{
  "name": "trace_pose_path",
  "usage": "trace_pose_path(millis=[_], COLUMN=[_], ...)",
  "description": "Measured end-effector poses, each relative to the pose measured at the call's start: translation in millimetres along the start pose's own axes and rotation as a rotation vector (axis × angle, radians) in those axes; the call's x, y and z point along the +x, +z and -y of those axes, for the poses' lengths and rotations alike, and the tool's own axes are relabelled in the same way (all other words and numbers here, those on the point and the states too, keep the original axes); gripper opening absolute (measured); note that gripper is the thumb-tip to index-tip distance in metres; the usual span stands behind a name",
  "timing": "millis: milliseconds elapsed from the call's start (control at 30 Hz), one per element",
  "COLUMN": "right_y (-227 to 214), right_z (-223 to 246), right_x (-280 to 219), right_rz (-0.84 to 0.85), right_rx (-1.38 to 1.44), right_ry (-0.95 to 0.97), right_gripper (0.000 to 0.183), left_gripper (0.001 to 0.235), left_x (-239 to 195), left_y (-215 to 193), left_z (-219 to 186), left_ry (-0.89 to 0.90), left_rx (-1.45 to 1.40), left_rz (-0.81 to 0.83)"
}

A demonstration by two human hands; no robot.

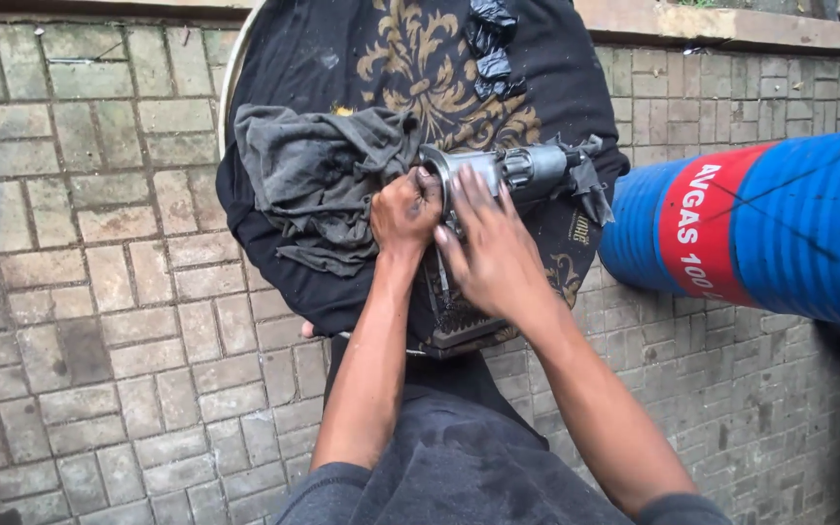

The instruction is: The person cleans a cylindrical metal motor component using a small orange abrasive block and a dark cloth. They scrub the exterior surfaces of the motor with the block, then wipe it down with the cloth, repeating the process to remove grime.

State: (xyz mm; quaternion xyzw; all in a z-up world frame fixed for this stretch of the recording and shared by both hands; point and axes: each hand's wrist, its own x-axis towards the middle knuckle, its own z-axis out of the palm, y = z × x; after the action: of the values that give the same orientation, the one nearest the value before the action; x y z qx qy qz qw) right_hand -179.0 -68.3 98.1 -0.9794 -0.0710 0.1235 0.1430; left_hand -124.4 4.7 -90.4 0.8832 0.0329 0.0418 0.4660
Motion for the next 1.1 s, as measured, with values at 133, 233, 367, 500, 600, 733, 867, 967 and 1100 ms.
trace_pose_path(millis=[133,233,367,500,600,733,867,967,1100], right_y=[11.5,14.2,9.3,18.1,17.4,16.4,15.0,25.4,19.4], right_z=[-5.9,-14.3,-9.4,-3.1,-14.9,-17.7,-4.5,-19.4,-14.4], right_x=[-8.4,22.6,8.9,-21.2,18.0,17.8,-15.9,14.4,23.0], right_rz=[0.084,-0.035,-0.018,0.044,-0.055,-0.119,-0.005,-0.054,-0.092], right_rx=[-0.032,-0.056,-0.05,-0.054,-0.048,-0.05,-0.015,-0.036,-0.025], right_ry=[0.048,0.029,0.046,0.059,-0.006,-0.041,0.002,-0.02,-0.026], right_gripper=[0.065,0.061,0.062,0.065,0.063,0.062,0.063,0.062,0.061], left_gripper=[0.041,0.044,0.042,0.041,0.044,0.045,0.036,0.037,0.039], left_x=[-1.8,-4.1,4.4,2.7,1.8,8.3,5.1,3.9,3.9], left_y=[-0.3,-2.7,1.7,-4.8,-2.3,1.5,1.0,2.3,2.3], left_z=[-2.4,-5.5,-1.7,-8.3,-5.9,-1.7,-0.1,4.6,-1.2], left_ry=[0.02,0.035,0.102,0.074,0.062,0.091,0.091,0.126,0.142], left_rx=[0.005,-0.101,-0.031,-0.056,-0.112,-0.105,-0.039,-0.071,-0.071], left_rz=[-0.002,0.021,-0.058,-0.052,-0.045,-0.05,-0.097,-0.099,-0.129])
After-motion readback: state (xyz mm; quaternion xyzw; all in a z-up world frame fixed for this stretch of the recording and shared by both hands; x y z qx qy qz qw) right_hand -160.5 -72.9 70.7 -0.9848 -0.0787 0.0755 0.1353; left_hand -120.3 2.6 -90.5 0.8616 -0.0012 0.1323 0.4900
